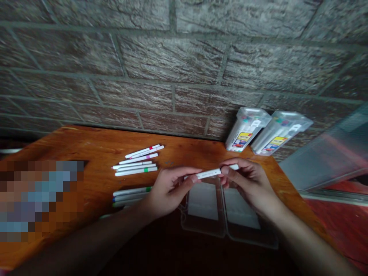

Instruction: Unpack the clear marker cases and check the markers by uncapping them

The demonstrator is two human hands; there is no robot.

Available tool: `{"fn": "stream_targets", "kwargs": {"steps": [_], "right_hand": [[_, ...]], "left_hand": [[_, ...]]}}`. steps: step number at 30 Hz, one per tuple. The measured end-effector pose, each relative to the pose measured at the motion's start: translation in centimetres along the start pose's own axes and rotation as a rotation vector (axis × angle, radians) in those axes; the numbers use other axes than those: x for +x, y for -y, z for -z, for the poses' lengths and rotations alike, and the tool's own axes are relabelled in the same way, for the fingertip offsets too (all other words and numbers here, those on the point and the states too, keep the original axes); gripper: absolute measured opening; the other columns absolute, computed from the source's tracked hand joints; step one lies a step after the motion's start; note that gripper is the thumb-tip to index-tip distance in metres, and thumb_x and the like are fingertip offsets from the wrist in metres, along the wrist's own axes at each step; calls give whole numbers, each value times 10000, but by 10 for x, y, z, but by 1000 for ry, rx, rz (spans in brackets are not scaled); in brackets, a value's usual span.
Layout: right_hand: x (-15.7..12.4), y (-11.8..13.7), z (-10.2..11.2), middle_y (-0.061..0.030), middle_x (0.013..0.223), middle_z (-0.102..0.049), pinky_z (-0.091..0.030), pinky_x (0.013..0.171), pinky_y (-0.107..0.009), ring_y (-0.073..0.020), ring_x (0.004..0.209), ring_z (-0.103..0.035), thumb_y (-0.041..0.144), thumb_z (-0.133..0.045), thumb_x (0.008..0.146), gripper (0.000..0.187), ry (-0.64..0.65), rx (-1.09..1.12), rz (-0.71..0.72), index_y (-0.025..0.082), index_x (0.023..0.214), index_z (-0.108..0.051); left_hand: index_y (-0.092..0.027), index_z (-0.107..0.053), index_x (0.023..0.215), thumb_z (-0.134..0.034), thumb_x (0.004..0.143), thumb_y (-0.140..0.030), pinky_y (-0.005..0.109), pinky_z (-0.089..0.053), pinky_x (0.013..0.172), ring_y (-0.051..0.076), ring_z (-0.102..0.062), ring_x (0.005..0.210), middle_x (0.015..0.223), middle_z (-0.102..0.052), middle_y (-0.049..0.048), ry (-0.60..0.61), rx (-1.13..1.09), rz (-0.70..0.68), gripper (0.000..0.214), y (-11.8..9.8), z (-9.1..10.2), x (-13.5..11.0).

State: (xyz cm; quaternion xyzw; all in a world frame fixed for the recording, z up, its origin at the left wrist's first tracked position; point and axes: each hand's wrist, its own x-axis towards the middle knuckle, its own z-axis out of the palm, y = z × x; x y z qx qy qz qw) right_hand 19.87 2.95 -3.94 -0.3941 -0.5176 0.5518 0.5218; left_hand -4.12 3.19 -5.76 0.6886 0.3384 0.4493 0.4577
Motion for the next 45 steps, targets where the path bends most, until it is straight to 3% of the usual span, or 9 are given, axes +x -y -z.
{"fn": "stream_targets", "kwargs": {"steps": [9, 14, 20, 22, 25, 28, 32, 37, 45], "right_hand": [[0, 6, -6, -6, 732, -781, -565, 549, -165, -91, 595, -703, 360, -954, 776, 236, 2, 192, -91, 218, 929, -844], [-3, 0, -6, -13, 769, -786, -540, 594, -157, -87, 654, -685, 349, -942, 801, 220, 39, 161, -77, 213, 948, -851], [-12, -1, -12, -40, 912, -792, -568, 804, -230, -132, 845, -718, 456, -696, 1025, 266, 250, -52, -24, 203, 1002, -777], [-16, 4, -14, -15, 805, -750, -558, 676, -226, -129, 716, -697, 506, -636, 1048, 319, 300, -115, -86, 202, 1000, -720], [-19, 9, -16, 34, 651, -610, -416, 473, -202, -96, 515, -553, 566, -568, 1060, 433, 370, -250, -154, 192, 859, -652], [-18, 10, -15, 37, 619, -546, -357, 494, -206, -85, 538, -488, 532, -557, 1073, 484, 385, -393, -52, 179, 754, -644], [-11, 8, -10, 1, 667, -658, -414, 586, -223, -110, 636, -571, 480, -669, 1025, 381, 351, -410, 31, 176, 811, -756], [-4, 11, -2, -28, 720, -773, -381, 455, -192, -80, 500, -527, 433, -885, 850, 297, 139, -119, -83, 201, 1026, -822], [1, 13, -2, -8, 577, -740, -419, 367, -141, -68, 395, -555, 336, -1013, 670, 283, -52, 205, -204, 188, 768, -792]], "left_hand": [[-97, -765, 1262, -664, 1002, -284, 213, -538, 677, 170, -768, 815, 1032, -850, 138, 78, -206, 64, 336, -3, 1, -5], [-146, -754, 1297, -664, 1013, -298, 276, -561, 868, 215, -765, 1021, 1189, -814, 141, 215, -157, 37, 335, -6, -3, -6], [-140, -752, 976, -700, 986, -355, 221, -466, 655, 128, -652, 718, 836, -753, 48, 147, 53, -5, 222, -8, -4, -10], [-145, -708, 945, -709, 981, -386, 212, -428, 606, 107, -584, 660, 757, -675, 9, 75, 5, 1, 243, -9, -2, -7], [-155, -642, 1240, -731, 969, -394, 202, -427, 576, 102, -566, 636, 765, -638, -20, 68, -177, 24, 373, -10, 0, -2], [-145, -648, 1301, -690, 1004, -362, 193, -425, 564, 90, -560, 620, 766, -643, -16, 103, -263, 32, 370, -13, -1, -1], [-125, -776, 1093, -698, 1000, -396, 192, -422, 549, 82, -567, 595, 754, -691, 20, 73, -299, 110, 296, -15, -3, -3], [-152, -818, 1142, -758, 966, -360, 227, -505, 603, 98, -630, 598, 844, -809, 83, -1, -499, 123, 279, -11, -1, -1], [-213, -812, 1247, -764, 969, -304, 245, -535, 643, 105, -663, 643, 989, -852, 130, 109, -630, 116, 296, -11, 1, 0]]}}
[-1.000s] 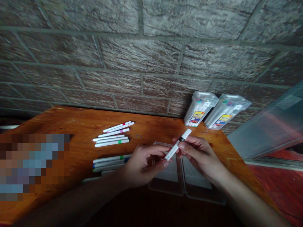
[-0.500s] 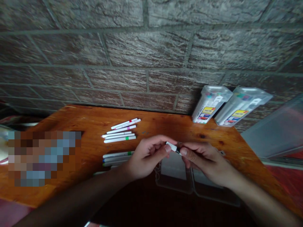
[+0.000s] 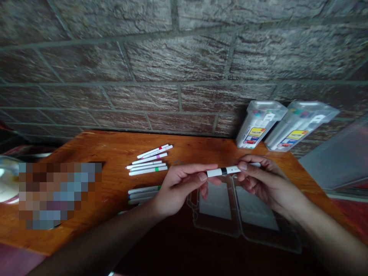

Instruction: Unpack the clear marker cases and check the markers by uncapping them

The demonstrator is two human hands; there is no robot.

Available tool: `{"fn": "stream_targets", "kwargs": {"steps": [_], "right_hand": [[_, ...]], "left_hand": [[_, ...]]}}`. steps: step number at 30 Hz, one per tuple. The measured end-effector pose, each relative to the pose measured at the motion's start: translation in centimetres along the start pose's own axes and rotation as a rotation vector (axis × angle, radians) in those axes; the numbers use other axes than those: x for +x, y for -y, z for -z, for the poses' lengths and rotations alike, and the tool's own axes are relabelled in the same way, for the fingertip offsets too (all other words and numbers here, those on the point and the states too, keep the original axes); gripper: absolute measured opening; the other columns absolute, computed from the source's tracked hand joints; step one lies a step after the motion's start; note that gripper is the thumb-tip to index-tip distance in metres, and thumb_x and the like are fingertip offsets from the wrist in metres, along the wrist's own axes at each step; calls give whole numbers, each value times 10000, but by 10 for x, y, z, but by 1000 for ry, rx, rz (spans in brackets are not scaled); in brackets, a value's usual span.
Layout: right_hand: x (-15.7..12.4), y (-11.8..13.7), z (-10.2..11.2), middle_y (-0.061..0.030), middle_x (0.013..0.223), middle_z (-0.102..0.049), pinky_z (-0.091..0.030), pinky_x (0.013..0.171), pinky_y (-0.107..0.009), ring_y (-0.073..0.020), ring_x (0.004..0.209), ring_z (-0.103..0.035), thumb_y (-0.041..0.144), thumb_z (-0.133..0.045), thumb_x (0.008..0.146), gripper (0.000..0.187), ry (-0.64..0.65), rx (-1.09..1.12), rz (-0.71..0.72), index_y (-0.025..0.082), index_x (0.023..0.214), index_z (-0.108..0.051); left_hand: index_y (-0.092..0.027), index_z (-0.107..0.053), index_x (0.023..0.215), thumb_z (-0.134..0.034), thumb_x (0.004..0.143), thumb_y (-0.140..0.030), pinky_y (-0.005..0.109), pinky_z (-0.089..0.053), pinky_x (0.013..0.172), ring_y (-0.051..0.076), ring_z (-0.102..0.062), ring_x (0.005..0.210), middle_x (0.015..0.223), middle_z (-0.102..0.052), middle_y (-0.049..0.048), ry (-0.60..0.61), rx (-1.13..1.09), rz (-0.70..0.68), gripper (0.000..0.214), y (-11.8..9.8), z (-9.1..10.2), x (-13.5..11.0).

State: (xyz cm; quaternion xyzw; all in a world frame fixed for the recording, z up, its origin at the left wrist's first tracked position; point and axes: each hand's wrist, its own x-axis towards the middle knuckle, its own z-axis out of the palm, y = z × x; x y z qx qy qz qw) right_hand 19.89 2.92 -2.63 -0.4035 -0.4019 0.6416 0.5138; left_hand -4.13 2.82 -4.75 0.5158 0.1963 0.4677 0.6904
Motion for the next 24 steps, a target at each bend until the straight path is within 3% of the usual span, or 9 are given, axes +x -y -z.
{"fn": "stream_targets", "kwargs": {"steps": [12, 24], "right_hand": [[1, 1, -1, -18, 580, -769, -499, 380, -116, -78, 385, -631, 305, -1024, 654, 300, 34, 64, -77, 177, 723, -762], [-3, 1, 1, -17, 603, -766, -521, 419, -125, -79, 436, -649, 308, -1000, 707, 268, 112, 8, -46, 177, 744, -769]], "left_hand": [[-235, -820, 1215, -829, 902, -209, 192, -550, 611, 80, -653, 607, 990, -860, 129, -17, 77, 32, 314, -7, -7, -1], [-175, -874, 1052, -869, 862, -390, 253, -519, 599, 112, -631, 582, 833, -845, 127, -17, -89, 193, 287, -5, -1, 0]]}}
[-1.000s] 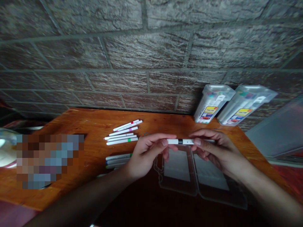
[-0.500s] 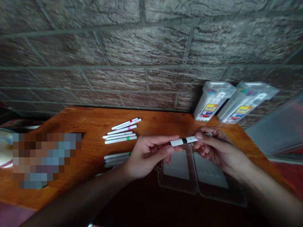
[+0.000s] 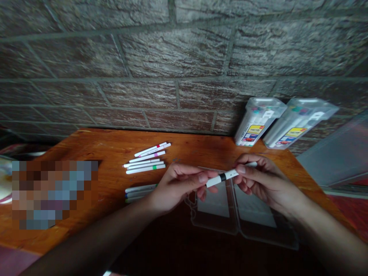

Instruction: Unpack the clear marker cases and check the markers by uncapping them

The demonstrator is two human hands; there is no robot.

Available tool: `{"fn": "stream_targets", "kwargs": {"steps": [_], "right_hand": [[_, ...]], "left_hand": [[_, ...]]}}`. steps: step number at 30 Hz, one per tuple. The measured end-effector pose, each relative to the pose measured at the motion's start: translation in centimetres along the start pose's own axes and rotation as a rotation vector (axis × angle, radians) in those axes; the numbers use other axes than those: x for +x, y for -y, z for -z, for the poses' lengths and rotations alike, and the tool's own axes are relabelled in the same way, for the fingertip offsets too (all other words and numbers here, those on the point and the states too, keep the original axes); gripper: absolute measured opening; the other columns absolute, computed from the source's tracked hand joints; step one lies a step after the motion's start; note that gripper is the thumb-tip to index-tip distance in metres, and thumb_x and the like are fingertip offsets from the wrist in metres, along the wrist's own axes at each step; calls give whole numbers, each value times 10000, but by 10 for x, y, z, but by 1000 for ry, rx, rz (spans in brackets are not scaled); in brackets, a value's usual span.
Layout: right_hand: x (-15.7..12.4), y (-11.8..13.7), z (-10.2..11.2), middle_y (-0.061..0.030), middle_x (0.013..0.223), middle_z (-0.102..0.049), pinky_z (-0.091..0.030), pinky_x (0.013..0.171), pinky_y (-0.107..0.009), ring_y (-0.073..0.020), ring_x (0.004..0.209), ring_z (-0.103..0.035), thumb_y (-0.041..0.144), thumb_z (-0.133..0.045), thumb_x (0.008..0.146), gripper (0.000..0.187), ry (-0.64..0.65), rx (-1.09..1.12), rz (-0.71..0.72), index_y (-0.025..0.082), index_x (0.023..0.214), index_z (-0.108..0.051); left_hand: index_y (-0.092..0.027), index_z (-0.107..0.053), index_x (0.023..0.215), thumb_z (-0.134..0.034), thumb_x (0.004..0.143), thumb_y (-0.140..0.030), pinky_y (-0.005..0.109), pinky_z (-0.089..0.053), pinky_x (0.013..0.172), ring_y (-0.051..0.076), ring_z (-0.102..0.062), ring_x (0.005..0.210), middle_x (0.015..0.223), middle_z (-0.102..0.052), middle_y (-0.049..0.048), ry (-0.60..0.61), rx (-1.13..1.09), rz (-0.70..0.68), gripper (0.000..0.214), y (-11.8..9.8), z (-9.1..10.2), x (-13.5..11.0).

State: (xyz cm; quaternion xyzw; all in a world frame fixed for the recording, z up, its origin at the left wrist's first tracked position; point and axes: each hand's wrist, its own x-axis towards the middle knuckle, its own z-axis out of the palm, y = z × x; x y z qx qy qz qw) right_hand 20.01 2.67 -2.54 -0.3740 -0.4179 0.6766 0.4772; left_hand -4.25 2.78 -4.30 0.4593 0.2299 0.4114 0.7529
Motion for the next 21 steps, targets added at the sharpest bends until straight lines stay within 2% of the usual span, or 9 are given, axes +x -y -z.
{"fn": "stream_targets", "kwargs": {"steps": [5, 9, 13, 21], "right_hand": [[0, -2, 1, -18, 596, -760, -516, 418, -126, -77, 432, -641, 299, -996, 716, 261, 22, -17, 2, 173, 736, -768], [-1, 0, -1, -20, 589, -757, -509, 413, -129, -79, 425, -636, 310, -1004, 698, 283, 8, -20, -15, 170, 728, -759], [0, 1, -3, -15, 582, -750, -506, 411, -135, -82, 428, -636, 319, -1006, 691, 296, -12, -18, -13, 171, 721, -751], [1, 1, -2, -12, 588, -760, -514, 405, -127, -83, 422, -645, 298, -1008, 686, 286, -24, 19, -12, 174, 740, -756]], "left_hand": [[-161, -880, 903, -931, 782, -345, 248, -516, 570, 138, -698, 590, 851, -837, 111, -4, -98, 48, 226, -4, -7, 1], [-179, -882, 957, -901, 826, -339, 236, -536, 584, 129, -699, 600, 798, -832, 92, 36, -108, 33, 208, -2, -4, 1], [-216, -869, 1070, -884, 854, -306, 211, -544, 612, 93, -672, 599, 853, -853, 87, 72, -39, 1, 234, 0, 2, 0], [-220, -873, 1047, -945, 768, -240, 193, -545, 573, 105, -699, 592, 849, -854, 87, -15, 61, -28, 289, -1, 0, 0]]}}
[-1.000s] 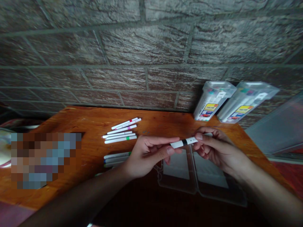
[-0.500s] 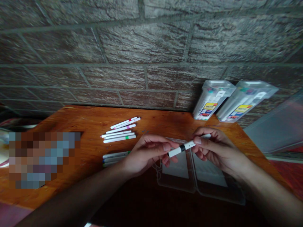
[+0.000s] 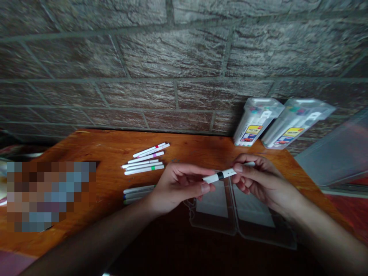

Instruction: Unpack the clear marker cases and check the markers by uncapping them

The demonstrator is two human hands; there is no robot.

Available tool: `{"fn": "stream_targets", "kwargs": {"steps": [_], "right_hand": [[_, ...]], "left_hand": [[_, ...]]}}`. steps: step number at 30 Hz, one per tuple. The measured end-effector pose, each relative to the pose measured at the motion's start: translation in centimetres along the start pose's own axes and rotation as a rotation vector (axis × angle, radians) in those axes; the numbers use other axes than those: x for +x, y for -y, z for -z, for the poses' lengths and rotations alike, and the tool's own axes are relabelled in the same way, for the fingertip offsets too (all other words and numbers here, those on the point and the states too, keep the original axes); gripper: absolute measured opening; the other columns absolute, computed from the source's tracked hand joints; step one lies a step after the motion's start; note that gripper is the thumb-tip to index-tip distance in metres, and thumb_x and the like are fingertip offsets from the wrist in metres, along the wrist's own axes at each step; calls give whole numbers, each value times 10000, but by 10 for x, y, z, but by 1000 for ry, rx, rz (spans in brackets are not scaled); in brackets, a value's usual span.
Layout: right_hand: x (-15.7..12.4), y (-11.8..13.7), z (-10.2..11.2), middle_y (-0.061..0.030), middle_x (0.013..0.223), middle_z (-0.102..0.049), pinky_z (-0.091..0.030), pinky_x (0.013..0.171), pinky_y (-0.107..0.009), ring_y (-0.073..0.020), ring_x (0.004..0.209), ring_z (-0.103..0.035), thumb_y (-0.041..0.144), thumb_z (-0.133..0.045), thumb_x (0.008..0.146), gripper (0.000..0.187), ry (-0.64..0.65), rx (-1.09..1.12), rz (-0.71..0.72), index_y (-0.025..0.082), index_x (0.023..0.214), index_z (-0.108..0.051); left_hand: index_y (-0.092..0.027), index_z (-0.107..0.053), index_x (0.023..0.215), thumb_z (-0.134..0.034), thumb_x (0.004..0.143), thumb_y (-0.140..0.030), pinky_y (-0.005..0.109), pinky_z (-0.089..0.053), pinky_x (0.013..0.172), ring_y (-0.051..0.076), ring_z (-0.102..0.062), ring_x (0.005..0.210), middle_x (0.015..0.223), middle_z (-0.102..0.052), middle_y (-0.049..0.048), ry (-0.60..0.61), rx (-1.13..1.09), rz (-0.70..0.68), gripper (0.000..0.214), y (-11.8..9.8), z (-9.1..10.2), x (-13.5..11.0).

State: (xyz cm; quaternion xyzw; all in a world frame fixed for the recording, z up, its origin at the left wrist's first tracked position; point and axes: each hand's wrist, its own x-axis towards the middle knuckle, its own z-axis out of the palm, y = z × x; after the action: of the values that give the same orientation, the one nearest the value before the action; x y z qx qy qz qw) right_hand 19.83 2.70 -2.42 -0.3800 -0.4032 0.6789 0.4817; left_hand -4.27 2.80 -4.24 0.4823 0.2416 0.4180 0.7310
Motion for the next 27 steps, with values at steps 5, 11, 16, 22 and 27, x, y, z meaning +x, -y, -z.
{"fn": "stream_targets", "kwargs": {"steps": [5, 11, 16, 22, 27], "right_hand": [[0, -1, 0, -15, 591, -768, -514, 391, -125, -83, 407, -644, 313, -1001, 698, 285, 3, 25, -19, 174, 726, -754], [2, -1, 0, -17, 587, -773, -519, 384, -126, -92, 404, -658, 293, -1005, 694, 278, 14, 59, -42, 175, 727, -756], [1, 0, -1, -12, 591, -768, -520, 386, -127, -88, 404, -653, 306, -1007, 689, 298, 2, 40, -35, 170, 725, -744], [1, 1, -1, -6, 587, -766, -519, 380, -127, -93, 404, -659, 311, -1008, 684, 319, 11, 34, -34, 169, 731, -726], [1, 0, 0, -4, 603, -774, -531, 382, -124, -93, 413, -673, 300, -998, 708, 288, 26, 41, -22, 171, 747, -743]], "left_hand": [[-245, -873, 1047, -956, 748, -212, 147, -517, 519, 76, -674, 539, 816, -854, 83, -41, 67, -10, 312, -2, -1, 0], [-277, -872, 1022, -960, 727, -165, 142, -546, 529, 71, -686, 531, 839, -859, 74, -33, 39, 1, 328, -4, -3, 0], [-277, -866, 1036, -947, 746, -149, 122, -562, 534, 63, -697, 528, 837, -859, 66, -27, 33, -8, 327, -3, -1, 0], [-286, -863, 1040, -933, 766, -144, 112, -569, 548, 57, -704, 545, 855, -862, 63, -7, 43, -23, 317, -4, -2, 0], [-293, -861, 1054, -933, 777, -184, 121, -573, 547, 64, -707, 543, 871, -862, 70, 3, 44, -25, 307, -4, -1, 0]]}}
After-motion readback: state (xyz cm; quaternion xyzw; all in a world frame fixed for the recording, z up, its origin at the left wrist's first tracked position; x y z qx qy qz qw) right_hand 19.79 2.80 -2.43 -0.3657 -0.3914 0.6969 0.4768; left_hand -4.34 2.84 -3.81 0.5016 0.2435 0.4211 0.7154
